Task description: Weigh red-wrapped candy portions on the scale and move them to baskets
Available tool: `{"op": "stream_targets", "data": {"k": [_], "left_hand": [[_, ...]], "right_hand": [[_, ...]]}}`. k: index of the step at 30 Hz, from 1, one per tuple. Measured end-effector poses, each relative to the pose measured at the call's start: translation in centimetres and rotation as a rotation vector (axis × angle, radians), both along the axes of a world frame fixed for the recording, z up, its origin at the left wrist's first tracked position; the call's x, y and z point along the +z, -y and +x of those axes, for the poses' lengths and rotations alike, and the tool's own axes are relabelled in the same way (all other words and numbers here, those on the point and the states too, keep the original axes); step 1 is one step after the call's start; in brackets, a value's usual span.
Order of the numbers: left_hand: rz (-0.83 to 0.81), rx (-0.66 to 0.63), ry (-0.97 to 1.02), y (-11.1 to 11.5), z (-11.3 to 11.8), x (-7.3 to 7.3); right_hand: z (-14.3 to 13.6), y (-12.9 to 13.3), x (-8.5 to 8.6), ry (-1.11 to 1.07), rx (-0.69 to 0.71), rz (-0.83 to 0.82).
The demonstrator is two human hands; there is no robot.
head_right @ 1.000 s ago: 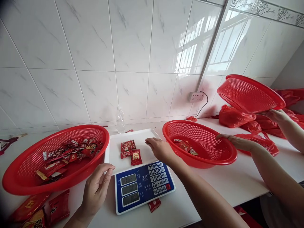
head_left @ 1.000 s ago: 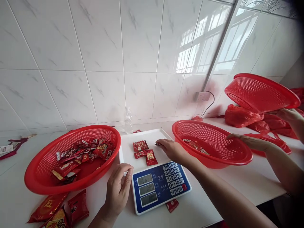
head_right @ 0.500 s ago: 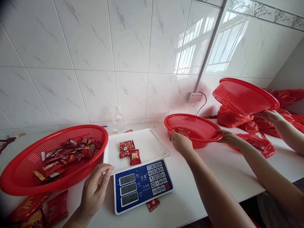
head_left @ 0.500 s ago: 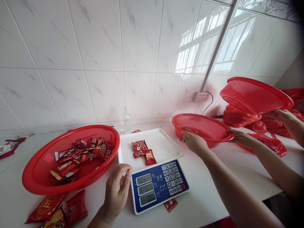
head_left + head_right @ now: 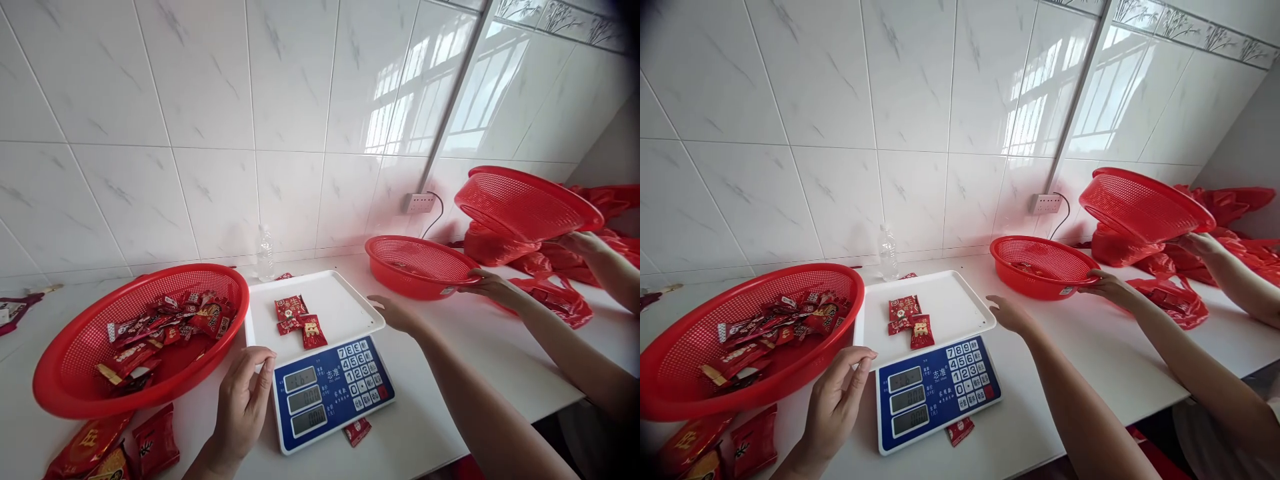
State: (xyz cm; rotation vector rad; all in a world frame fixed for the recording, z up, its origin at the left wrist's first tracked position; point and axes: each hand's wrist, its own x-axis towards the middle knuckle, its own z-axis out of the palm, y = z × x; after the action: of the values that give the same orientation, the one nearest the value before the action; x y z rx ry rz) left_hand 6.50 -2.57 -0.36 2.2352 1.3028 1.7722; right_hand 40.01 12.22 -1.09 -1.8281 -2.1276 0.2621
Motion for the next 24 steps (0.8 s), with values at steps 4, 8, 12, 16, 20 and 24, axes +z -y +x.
{"op": "stream_targets", "data": {"k": [4, 8, 12, 16, 20, 24], "left_hand": [[0.005, -0.02, -0.004, 0.1, 0.1, -0.1], [0.005, -0.021, -0.009, 0.2, 0.1, -0.1], [0.0, -0.022, -0.006, 0.2, 0.1, -0.1], [-0.01, -0.037, 0.005, 0.3, 0.1, 0.1], [-0.014, -0.017, 0.006, 0.1, 0.1, 0.0], [-0.028, 0.002, 0.006, 0.0, 0.0, -0.2]], "right_hand": [[0.6, 1.2, -2.3, 0.025, 0.028, -0.015], [0.9, 1.7, -2.5, 0.011, -0.063, 0.036], [0.2, 1.7, 0.3, -0.064, -0.177, 0.192], [-4.4, 3.4, 3.0, -0.127, -0.03, 0.225], [-10.4, 5.5, 4.3, -0.093, 0.257, 0.131], [-13.8, 5.5, 4.9, -0.01, 0.467, 0.01]]}}
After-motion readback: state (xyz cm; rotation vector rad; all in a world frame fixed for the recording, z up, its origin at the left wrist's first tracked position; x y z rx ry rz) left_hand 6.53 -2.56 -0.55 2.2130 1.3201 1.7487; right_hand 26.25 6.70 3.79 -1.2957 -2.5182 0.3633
